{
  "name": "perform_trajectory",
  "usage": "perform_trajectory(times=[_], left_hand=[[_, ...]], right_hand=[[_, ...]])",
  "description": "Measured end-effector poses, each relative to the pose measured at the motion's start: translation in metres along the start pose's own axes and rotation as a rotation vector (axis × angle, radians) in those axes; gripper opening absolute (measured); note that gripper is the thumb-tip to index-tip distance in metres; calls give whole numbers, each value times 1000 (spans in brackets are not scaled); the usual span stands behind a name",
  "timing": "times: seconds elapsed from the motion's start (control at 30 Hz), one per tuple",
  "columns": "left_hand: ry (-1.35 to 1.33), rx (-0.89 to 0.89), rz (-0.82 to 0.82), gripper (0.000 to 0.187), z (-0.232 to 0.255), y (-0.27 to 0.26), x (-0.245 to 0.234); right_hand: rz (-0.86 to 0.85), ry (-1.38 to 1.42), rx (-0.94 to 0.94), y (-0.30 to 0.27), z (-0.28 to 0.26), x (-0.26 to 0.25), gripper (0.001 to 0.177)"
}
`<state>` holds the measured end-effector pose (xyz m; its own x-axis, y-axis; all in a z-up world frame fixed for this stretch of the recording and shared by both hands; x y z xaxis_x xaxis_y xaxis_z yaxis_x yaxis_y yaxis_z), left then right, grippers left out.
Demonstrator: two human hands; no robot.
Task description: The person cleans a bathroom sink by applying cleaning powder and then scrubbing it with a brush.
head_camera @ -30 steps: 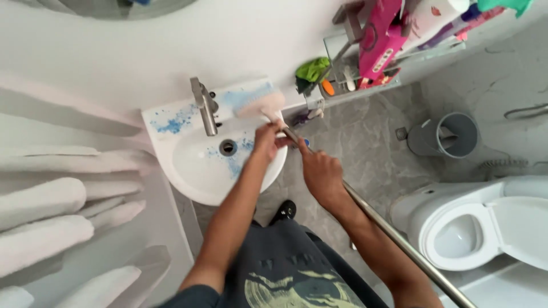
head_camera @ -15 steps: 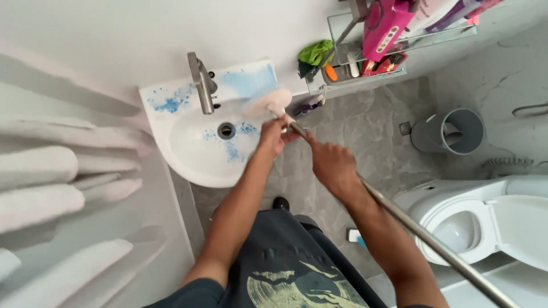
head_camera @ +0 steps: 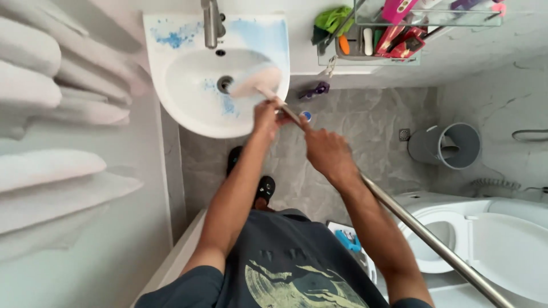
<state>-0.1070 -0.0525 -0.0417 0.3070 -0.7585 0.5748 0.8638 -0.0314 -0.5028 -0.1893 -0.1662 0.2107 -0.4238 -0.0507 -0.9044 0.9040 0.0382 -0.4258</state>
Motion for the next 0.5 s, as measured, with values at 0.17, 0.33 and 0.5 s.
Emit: perform_trajectory(times=[0.17,0.33,0.5], left_hand=[[57,86,111,26,73,-25,-39],[96,129,159,25,141,-16,-68],[216,176,153,28,176,27,-102]], right_hand=[[13,124,-98,9,-54,1,71],[12,133,-135,38,-108,2,79],[51,166,-108,67,-157,-25,80]])
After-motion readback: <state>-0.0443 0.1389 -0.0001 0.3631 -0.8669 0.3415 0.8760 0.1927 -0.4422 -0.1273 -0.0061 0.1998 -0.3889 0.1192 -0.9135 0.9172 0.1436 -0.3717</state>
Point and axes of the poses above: each hand's wrist, its own y-axis towards the middle knuckle, its own x-axis out of the palm, z = x × y, the point moved 7 cm from there along y, towards the middle knuckle, and after that the axes turned 8 degrees about x, right-handed, at the moved point
